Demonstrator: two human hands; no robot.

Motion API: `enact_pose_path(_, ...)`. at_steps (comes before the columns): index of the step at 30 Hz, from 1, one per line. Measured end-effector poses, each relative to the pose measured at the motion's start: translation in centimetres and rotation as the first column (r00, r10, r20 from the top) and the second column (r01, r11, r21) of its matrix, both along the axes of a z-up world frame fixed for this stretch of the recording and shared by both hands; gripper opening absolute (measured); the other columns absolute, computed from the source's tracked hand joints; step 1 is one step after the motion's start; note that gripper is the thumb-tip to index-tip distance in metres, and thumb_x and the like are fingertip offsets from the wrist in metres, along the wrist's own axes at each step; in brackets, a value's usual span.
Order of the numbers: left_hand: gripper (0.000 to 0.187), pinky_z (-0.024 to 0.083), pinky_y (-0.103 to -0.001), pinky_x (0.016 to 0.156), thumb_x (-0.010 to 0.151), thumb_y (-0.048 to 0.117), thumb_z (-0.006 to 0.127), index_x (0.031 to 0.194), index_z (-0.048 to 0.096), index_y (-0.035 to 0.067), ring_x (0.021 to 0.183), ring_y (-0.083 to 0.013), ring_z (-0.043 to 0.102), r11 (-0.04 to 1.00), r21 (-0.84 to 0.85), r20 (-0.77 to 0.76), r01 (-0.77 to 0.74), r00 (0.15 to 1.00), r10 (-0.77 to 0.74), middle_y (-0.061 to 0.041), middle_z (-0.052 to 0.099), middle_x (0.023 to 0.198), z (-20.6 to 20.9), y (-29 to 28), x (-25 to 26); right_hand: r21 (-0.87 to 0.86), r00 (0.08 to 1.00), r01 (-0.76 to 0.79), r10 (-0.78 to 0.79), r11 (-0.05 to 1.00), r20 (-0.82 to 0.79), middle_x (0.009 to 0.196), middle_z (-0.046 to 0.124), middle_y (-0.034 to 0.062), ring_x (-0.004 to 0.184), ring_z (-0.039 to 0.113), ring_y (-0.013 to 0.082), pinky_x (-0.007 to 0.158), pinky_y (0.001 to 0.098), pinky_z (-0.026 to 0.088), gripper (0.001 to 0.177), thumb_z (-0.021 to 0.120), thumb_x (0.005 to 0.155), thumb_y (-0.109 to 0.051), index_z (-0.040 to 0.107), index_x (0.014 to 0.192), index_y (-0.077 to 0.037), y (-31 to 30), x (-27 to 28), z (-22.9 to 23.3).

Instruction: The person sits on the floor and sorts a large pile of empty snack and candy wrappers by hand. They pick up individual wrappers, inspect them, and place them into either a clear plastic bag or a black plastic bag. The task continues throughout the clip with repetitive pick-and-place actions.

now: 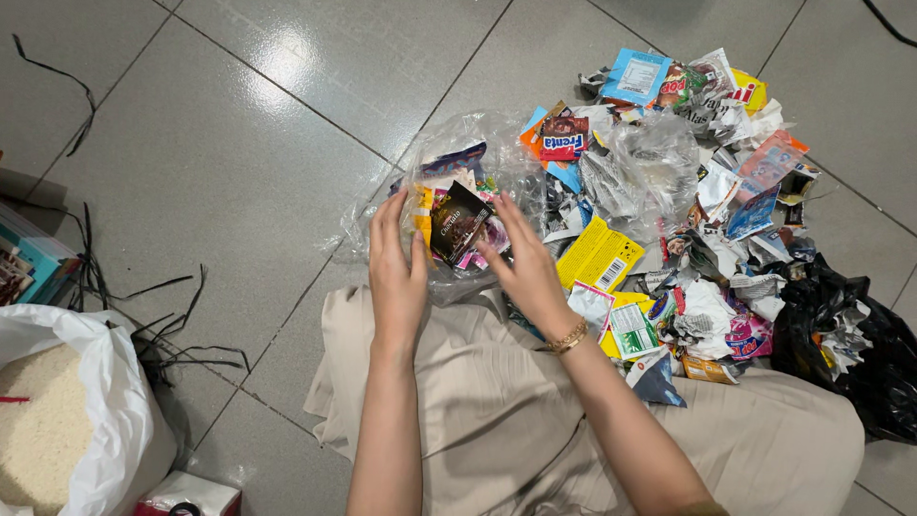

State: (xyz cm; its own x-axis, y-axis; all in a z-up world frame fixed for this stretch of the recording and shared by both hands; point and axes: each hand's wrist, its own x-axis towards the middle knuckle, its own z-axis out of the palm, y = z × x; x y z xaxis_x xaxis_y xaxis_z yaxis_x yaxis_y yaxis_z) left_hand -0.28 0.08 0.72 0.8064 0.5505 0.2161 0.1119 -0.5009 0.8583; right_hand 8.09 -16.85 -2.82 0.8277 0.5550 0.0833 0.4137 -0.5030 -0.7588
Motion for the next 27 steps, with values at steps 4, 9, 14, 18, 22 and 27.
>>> enact_pose_path(4, 0.053, 0.04, -0.043, 0.117, 0.098, -0.004, 0.053, 0.149, 0.047, 0.006, 0.143, -0.0351, 0.049, 1.0, -0.012, 0.002, 0.01, 1.0, -0.01, -0.017, 0.05, 0.15, -0.2, 0.0, 0.0, -0.047, 0.996, -0.089, 0.088, 0.995, -0.02, 0.166, 0.029, 0.022, 0.152, 0.034, 0.0354, 0.123, 0.0409, 0.029, 0.076, 0.057, 0.103, -0.042, 0.029, 0.158, 0.002, 1.3, -0.4, -1.9)
enact_pose_path(9, 0.053, 0.04, -0.043, 0.117, 0.099, -0.003, 0.053, 0.15, 0.047, 0.007, 0.143, -0.0357, 0.05, 1.0, -0.014, 0.008, 0.024, 1.0, -0.024, -0.017, 0.05, 0.151, -0.4, 0.1, -0.1, 0.003, 0.981, -0.194, 0.194, 0.981, 0.019, 0.169, 0.024, 0.0243, 0.156, 0.029, 0.0367, 0.126, 0.0431, 0.025, 0.076, 0.056, 0.107, -0.04, 0.025, 0.16, 0.004, 3.3, -0.1, -3.0)
enact_pose_path(14, 0.052, 0.039, -0.043, 0.118, 0.1, 0.002, 0.055, 0.151, 0.045, 0.006, 0.143, -0.0356, 0.049, 1.0, -0.014, 0.005, 0.008, 1.0, -0.008, -0.017, 0.049, 0.151, -0.4, 0.0, -0.2, 0.036, 0.994, -0.109, 0.108, 0.993, 0.006, 0.162, 0.034, 0.0249, 0.149, 0.036, 0.0394, 0.12, 0.0444, 0.032, 0.068, 0.064, 0.101, -0.034, 0.037, 0.153, -0.001, 2.7, -0.2, -1.3)
enact_pose_path(18, 0.052, 0.037, -0.044, 0.12, 0.1, 0.005, 0.057, 0.15, 0.044, 0.006, 0.145, -0.0352, 0.047, 1.0, 0.011, 0.015, -0.017, 1.0, 0.017, -0.017, 0.049, 0.151, 0.0, -0.3, -0.2, 0.117, 0.999, -0.046, 0.046, 0.992, 0.008, 0.155, 0.046, 0.0198, 0.145, 0.046, 0.0373, 0.119, 0.0431, 0.038, 0.052, 0.064, 0.103, -0.028, 0.049, 0.147, -0.005, 0.4, -0.4, 1.0)
enact_pose_path(22, 0.05, 0.031, -0.049, 0.123, 0.1, 0.003, 0.059, 0.149, 0.047, 0.006, 0.149, -0.0396, 0.038, 0.981, 0.186, 0.051, -0.058, 0.997, 0.049, -0.019, 0.045, 0.153, 0.9, -1.1, -0.5, 0.145, 0.999, 0.033, -0.037, 0.989, 0.027, 0.145, 0.053, 0.0164, 0.136, 0.054, 0.0349, 0.113, 0.0411, 0.043, 0.04, 0.064, 0.101, -0.023, 0.058, 0.136, -0.005, -2.7, -0.5, 2.7)
enact_pose_path(27, 0.047, 0.032, -0.049, 0.127, 0.097, -0.001, 0.062, 0.142, 0.055, 0.008, 0.153, -0.0397, 0.038, 0.953, 0.301, 0.094, 0.023, 0.994, -0.054, -0.015, 0.048, 0.153, 1.3, -3.5, -0.2, 0.143, 0.989, 0.099, -0.113, 0.985, 0.094, 0.139, 0.059, 0.0154, 0.131, 0.058, 0.0334, 0.109, 0.0395, 0.045, 0.031, 0.065, 0.101, -0.019, 0.064, 0.129, -0.005, -7.5, -0.7, 3.3)
